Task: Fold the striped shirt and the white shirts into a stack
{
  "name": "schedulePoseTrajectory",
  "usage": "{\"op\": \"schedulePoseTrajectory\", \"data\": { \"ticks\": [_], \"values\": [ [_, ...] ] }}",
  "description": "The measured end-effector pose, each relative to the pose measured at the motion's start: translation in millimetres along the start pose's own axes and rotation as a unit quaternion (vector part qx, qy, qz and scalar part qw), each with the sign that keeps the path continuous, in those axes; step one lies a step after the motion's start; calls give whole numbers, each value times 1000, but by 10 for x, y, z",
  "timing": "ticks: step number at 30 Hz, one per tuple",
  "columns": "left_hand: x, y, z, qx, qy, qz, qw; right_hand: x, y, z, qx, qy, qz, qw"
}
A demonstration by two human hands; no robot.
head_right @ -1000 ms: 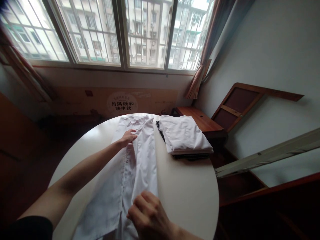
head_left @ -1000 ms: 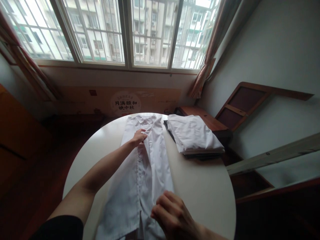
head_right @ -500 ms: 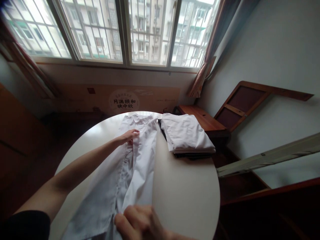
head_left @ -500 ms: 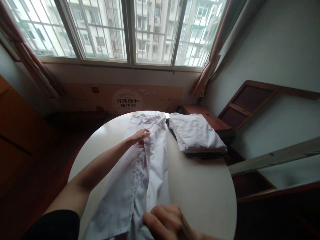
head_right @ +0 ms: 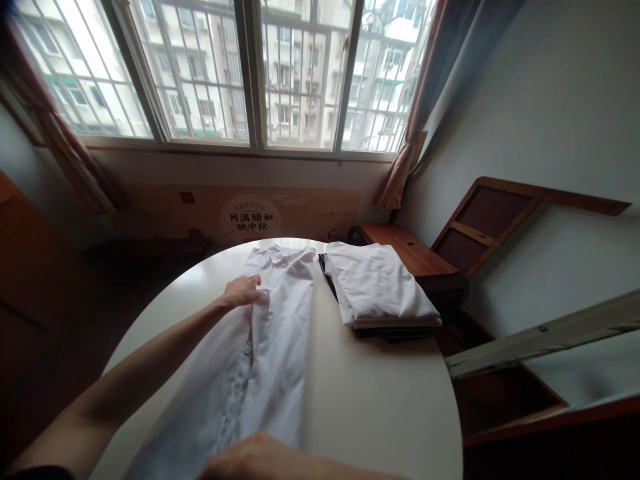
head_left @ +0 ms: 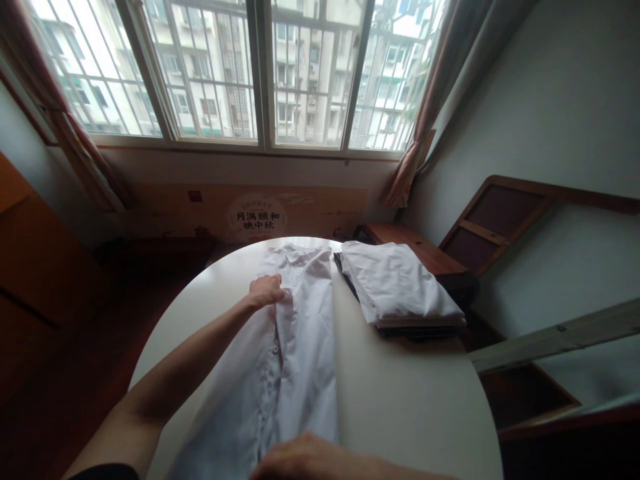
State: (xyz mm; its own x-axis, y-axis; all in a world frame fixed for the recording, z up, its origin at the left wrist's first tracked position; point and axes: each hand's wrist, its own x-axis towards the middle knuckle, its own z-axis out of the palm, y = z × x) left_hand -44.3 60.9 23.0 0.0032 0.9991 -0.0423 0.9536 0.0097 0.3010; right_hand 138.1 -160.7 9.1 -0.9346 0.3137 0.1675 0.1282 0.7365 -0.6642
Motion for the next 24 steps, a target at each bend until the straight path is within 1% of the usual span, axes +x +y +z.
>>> {"op": "schedulePoseTrajectory", "data": {
  "ticks": [1, 2, 4, 5, 6, 7, 9, 10, 12, 14, 16, 17, 18, 19, 20, 22, 23, 24],
  "values": [
    [89, -9, -40, 19, -3, 20, 1000, 8, 75, -210, 10, 59, 45, 997],
    [195, -5, -72, 21, -10, 48, 999, 25, 190, -441, -3, 150, 107, 983],
    [438, 33, -95, 5, -25, 117, 993, 88, 548, -912, -34, 299, 188, 935],
    [563, 64, -80, 1, -26, 151, 988, 131, 777, -1128, -58, 356, 223, 906],
    [682, 100, -47, 8, -20, 182, 983, 179, 1023, -1319, -80, 394, 263, 877],
    [793, 140, 3, 25, -9, 207, 978, 229, 1270, -1480, -98, 415, 294, 855],
    [982, 227, 136, 78, 29, 240, 967, 334, 1716, -1716, -127, 423, 335, 832],
    [1062, 272, 210, 103, 41, 251, 962, 386, 1901, -1795, -137, 420, 349, 826],
    [1199, 358, 353, 141, 56, 265, 952, 487, 2186, -1894, -158, 406, 362, 824],
    [1309, 433, 469, 168, 84, 289, 939, 570, 2382, -1938, -181, 379, 368, 829],
    [1400, 493, 547, 179, 113, 320, 924, 624, 2519, -1944, -207, 341, 380, 835],
    [1441, 520, 569, 172, 126, 326, 921, 639, 2571, -1935, -219, 319, 390, 835],
    [1483, 546, 577, 156, 138, 319, 925, 645, 2612, -1918, -231, 299, 402, 834],
    [1525, 571, 571, 129, 151, 291, 936, 646, 2642, -1895, -244, 280, 411, 833],
    [1571, 596, 552, 91, 164, 244, 951, 644, 2663, -1867, -255, 261, 417, 832],
    [1666, 649, 481, -5, 185, 122, 975, 643, 2682, -1807, -274, 224, 415, 838],
    [1710, 675, 437, -53, 192, 69, 977, 648, 2684, -1780, -279, 204, 407, 845],
    [1746, 700, 394, -93, 199, 30, 975, 659, 2687, -1758, -283, 184, 399, 853]
  ]
}}
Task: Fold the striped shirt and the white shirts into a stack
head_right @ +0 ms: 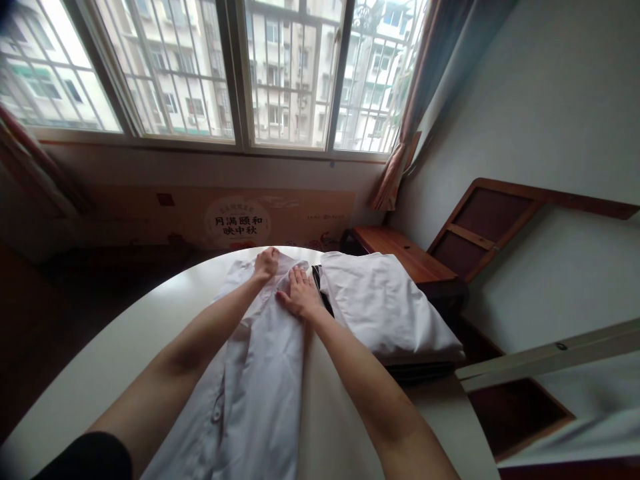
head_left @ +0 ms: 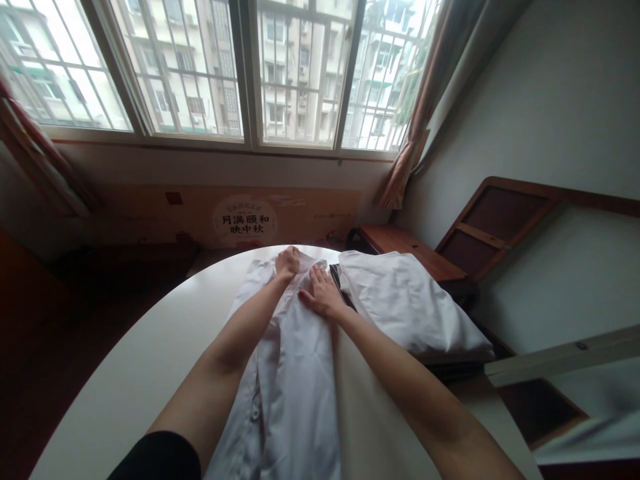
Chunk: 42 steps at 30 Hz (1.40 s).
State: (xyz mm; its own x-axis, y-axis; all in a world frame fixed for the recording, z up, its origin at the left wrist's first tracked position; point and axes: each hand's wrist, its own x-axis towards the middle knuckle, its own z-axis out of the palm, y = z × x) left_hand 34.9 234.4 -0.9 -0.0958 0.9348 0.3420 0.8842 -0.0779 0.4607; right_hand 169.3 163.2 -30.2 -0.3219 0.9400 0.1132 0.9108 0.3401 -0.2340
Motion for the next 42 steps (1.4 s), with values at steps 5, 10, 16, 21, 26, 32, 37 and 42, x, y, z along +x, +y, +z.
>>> {"op": "schedulePoseTrajectory", "data": {
  "ticks": [5, 10, 16, 21, 26, 32, 37, 42],
  "values": [
    [-16, 73, -34, -30, -39, 84, 995, 122, -40, 59, -11, -61, -12, 998],
    [-374, -116, 58, 10, -194, 225, 955, 246, -10, 80, -23, -38, 33, 998],
    [-609, -366, 80, 79, -244, 222, 941, -363, -258, 133, -5, -1, 65, 998],
    [-630, -256, 83, 110, -210, 225, 945, -1161, -624, 193, 0, -40, 25, 999],
    [-656, -260, -73, 43, -224, 221, 948, -1146, -580, 130, -5, -54, -11, 998],
    [-1118, -704, -664, 62, -202, 195, 958, -685, -238, -35, -34, -95, -31, 994],
    [-1695, -964, -825, 107, -252, 257, 927, -638, -427, -54, -16, -84, -78, 993],
    [-1788, -972, -782, 124, -251, 242, 929, -1348, -832, -10, -3, -77, -150, 986]
  ]
}}
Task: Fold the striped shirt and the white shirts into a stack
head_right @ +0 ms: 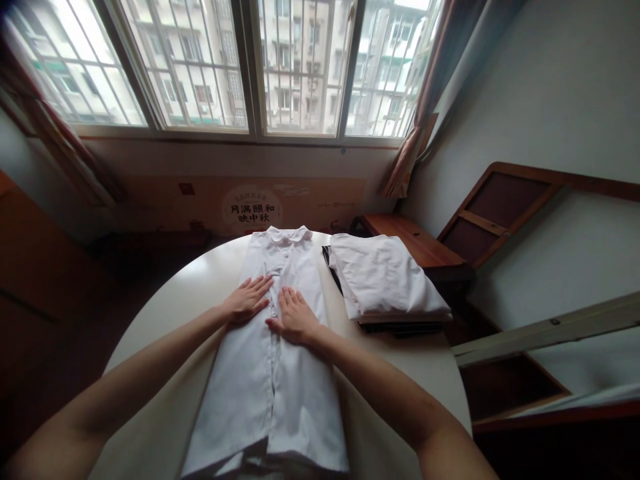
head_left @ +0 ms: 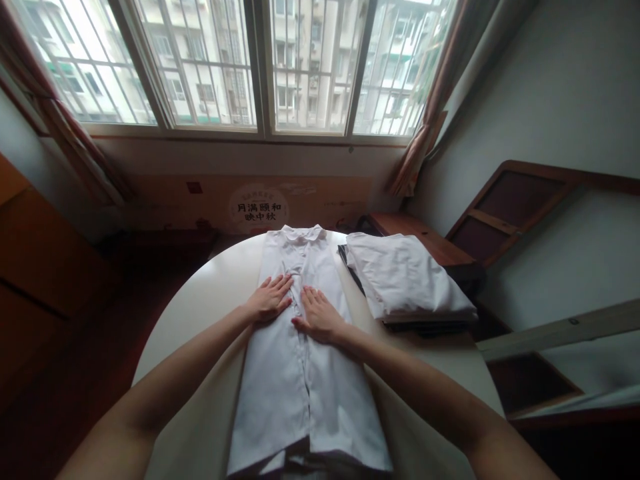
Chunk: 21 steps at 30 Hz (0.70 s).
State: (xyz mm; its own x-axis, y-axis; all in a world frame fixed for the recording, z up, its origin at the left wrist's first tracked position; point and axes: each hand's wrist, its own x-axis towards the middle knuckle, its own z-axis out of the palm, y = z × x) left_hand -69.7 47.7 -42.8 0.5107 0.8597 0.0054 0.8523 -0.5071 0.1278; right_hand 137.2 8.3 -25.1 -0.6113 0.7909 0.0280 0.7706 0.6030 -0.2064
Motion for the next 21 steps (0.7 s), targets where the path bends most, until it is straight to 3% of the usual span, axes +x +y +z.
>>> {"op": "schedulePoseTrajectory", "data": {
  "ticks": [5, 9, 12, 16, 18, 21],
  "values": [
    [17, 14, -90, -2, -3, 10, 1000, -1179, -372, 52, 26, -28, -123, 992],
    [-237, 182, -197, -4, 4, 28, 1000, -1897, -354, 58, -5, 10, -243, 970],
    [-752, 439, -270, -36, -45, 146, 988, -2147, -200, 16, -37, 59, -303, 951],
    [-1630, 787, -389, -105, -115, 299, 942, -2295, 17, -109, -27, 91, -275, 957],
    [-1956, 889, -462, -130, -110, 320, 932, -2333, 75, -181, -26, 94, -263, 960],
    [-2183, 928, -524, -142, -95, 305, 937, -2340, 92, -269, -29, 106, -276, 955]
  ]
}}
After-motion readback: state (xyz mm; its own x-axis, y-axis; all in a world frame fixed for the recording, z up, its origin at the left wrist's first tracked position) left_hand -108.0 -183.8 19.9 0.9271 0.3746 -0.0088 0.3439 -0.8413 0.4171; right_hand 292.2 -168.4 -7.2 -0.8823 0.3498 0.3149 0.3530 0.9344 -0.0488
